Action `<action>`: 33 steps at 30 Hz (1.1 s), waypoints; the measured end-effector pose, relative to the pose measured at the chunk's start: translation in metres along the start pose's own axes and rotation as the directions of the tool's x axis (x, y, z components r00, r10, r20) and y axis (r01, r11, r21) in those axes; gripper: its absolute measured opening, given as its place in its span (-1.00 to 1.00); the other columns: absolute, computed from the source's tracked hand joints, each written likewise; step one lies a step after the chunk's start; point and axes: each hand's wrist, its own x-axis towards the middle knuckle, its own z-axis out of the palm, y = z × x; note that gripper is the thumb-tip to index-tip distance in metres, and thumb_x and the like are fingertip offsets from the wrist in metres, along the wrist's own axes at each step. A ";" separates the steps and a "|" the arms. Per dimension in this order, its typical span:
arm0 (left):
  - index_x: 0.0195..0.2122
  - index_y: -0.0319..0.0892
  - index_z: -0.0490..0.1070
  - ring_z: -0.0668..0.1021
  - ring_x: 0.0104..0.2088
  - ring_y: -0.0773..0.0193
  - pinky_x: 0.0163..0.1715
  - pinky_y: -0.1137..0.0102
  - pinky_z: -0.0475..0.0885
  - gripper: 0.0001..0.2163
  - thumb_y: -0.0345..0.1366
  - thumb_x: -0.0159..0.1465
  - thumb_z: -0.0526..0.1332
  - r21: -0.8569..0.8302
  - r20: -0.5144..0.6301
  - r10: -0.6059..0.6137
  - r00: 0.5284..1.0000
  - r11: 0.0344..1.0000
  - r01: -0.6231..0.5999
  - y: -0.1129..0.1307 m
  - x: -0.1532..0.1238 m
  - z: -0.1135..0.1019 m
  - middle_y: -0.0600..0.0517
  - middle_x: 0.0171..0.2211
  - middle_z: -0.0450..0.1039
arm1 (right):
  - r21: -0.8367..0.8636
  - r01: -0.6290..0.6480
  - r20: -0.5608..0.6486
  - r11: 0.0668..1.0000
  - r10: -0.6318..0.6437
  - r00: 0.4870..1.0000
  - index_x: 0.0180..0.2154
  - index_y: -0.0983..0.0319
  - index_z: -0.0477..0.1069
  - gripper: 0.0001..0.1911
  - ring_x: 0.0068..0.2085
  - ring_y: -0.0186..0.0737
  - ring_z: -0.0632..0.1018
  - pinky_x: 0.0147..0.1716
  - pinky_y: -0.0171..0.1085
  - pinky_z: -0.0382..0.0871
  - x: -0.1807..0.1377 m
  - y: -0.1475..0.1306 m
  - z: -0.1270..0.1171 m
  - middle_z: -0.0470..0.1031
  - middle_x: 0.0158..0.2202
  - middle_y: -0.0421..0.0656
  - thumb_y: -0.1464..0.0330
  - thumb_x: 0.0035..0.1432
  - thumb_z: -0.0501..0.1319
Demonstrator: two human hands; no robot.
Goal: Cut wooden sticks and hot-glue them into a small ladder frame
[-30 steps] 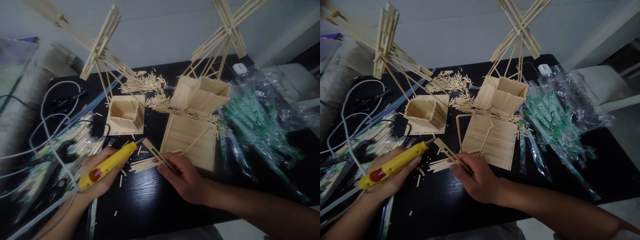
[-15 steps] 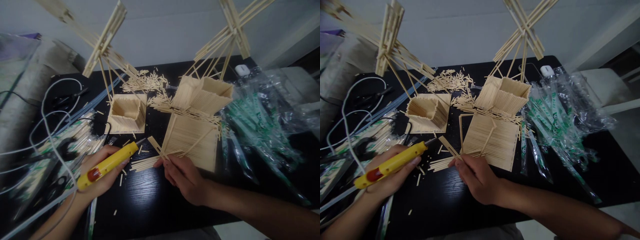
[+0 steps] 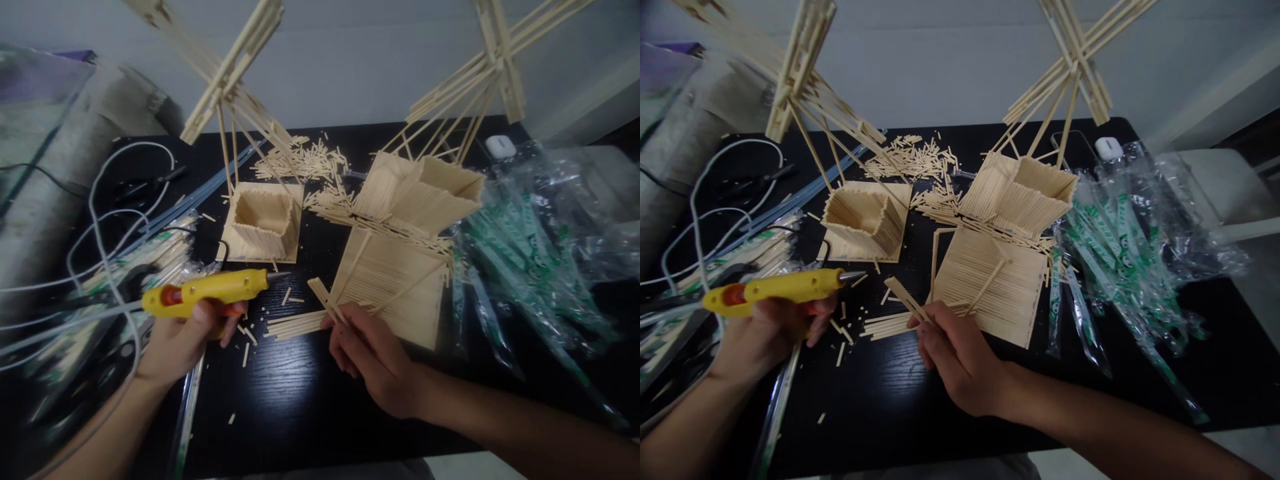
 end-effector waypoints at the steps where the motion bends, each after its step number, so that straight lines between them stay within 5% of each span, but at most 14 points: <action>1: -0.26 -0.22 0.60 0.46 -0.63 0.38 -0.72 0.50 0.39 -0.51 0.18 0.35 0.24 -0.024 0.024 0.000 1.000 1.000 0.001 0.001 0.001 0.000 -0.03 -0.40 0.55 | 0.004 0.006 0.003 1.000 -0.006 1.000 -0.05 0.24 0.36 -0.68 -0.52 -0.36 0.35 -0.49 -0.34 0.26 0.000 0.001 0.000 0.33 -0.49 -0.29 0.15 0.59 -0.02; 10: -0.34 -0.26 0.57 0.46 -0.64 0.39 -0.70 0.50 0.41 -0.54 0.10 0.39 0.23 -0.083 0.127 0.006 0.992 0.997 0.004 0.006 0.002 0.004 -0.04 -0.43 0.52 | -0.001 0.058 0.034 0.998 -0.058 0.998 -0.03 0.24 0.41 -0.71 -0.49 -0.36 0.35 -0.44 -0.34 0.27 0.000 0.003 -0.001 0.29 -0.49 -0.31 0.21 0.58 0.01; 16: 0.09 -0.15 0.58 0.51 -0.62 0.34 -0.70 0.51 0.45 -0.62 -0.03 0.40 0.28 -0.142 0.116 0.033 0.993 0.990 -0.016 0.004 -0.001 0.003 0.00 -0.46 0.54 | 0.015 0.051 0.036 0.999 -0.051 0.998 -0.04 0.23 0.41 -0.72 -0.51 -0.36 0.32 -0.46 -0.34 0.24 0.000 0.002 -0.001 0.28 -0.50 -0.32 0.21 0.56 0.03; 25: -0.15 -0.23 0.59 0.46 -0.66 0.34 -0.74 0.51 0.42 -0.63 0.04 0.37 0.28 -0.063 0.117 0.018 0.993 0.998 -0.011 0.010 0.004 0.004 0.01 -0.54 0.48 | 0.014 0.034 0.031 0.999 -0.035 0.999 -0.02 0.23 0.41 -0.73 -0.50 -0.35 0.33 -0.46 -0.34 0.25 -0.001 0.005 -0.001 0.27 -0.50 -0.32 0.22 0.56 0.03; 33: 0.06 -0.15 0.58 0.48 -0.64 0.35 -0.71 0.52 0.44 -0.63 -0.01 0.39 0.29 -0.111 0.109 0.014 0.994 0.994 -0.002 0.007 0.001 0.003 0.02 -0.50 0.51 | 0.000 0.023 0.030 1.000 -0.023 0.999 -0.04 0.23 0.44 -0.71 -0.51 -0.35 0.31 -0.47 -0.34 0.24 -0.001 0.003 0.000 0.25 -0.50 -0.32 0.20 0.56 0.03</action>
